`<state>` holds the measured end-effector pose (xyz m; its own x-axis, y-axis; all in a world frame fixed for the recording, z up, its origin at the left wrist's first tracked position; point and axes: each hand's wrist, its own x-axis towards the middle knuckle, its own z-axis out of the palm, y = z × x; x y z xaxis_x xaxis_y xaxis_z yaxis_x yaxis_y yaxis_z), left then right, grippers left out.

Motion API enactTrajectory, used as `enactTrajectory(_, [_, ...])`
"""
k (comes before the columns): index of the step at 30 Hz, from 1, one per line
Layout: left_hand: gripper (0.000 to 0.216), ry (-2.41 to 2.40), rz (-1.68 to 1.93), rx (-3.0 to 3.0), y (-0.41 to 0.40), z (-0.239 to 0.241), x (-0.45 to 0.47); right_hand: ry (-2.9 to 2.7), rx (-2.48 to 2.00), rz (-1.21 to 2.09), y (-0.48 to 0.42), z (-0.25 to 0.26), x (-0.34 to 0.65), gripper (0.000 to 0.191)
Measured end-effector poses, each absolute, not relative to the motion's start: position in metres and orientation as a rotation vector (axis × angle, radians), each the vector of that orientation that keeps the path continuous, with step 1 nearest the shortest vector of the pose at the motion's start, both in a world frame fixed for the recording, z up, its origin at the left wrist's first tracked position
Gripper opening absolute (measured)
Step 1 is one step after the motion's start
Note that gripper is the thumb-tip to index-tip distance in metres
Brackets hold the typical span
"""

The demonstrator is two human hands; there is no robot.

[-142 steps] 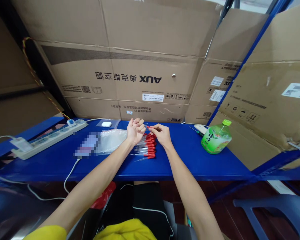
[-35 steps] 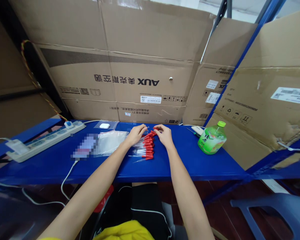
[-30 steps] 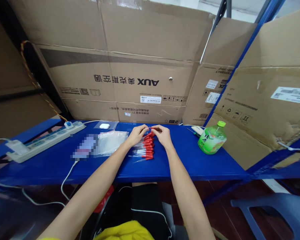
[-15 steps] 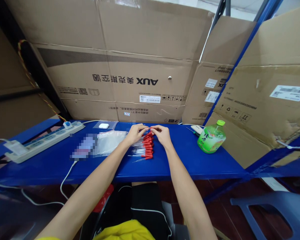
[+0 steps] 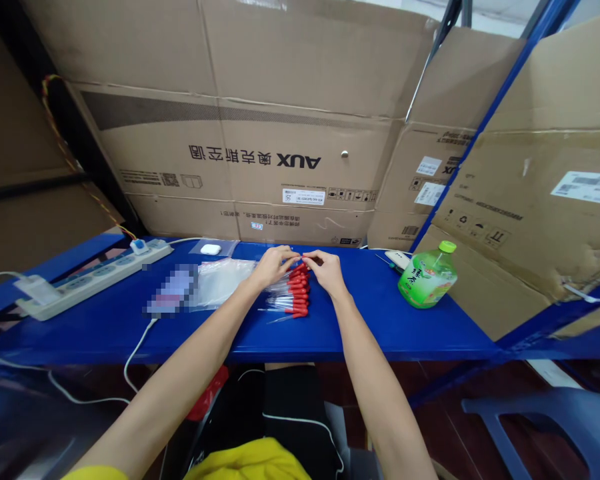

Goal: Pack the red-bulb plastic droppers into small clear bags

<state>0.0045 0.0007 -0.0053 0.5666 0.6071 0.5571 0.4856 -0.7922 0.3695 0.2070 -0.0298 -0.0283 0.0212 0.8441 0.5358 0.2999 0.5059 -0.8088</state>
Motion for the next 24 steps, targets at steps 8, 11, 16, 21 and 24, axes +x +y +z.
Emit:
enactTrajectory(8, [0.033, 0.891, 0.990, 2.647, -0.001, -0.003, 0.003, -1.672, -1.058, 0.462, -0.030, -0.027, 0.210, 0.028])
enactTrajectory(11, [0.032, 0.872, 0.985, 2.686, 0.000, -0.003, 0.003, -1.718, -1.063, 0.403, -0.033, -0.023, 0.209, 0.024])
enactTrajectory(16, [0.033, 0.870, 1.178, 2.497, 0.000, -0.004, 0.004, -1.613, -1.059, 0.350, -0.039, -0.017, 0.204, 0.026])
enactTrajectory(21, [0.054, 0.922, 1.471, 1.651, 0.003, -0.002, 0.009, -1.462, -1.055, 0.326, -0.039, -0.016, 0.203, 0.030])
enactTrajectory(24, [0.061, 0.742, 1.296, 1.281, 0.001, 0.002, 0.013, -1.439, -1.023, 0.355, -0.037, -0.018, 0.203, 0.031])
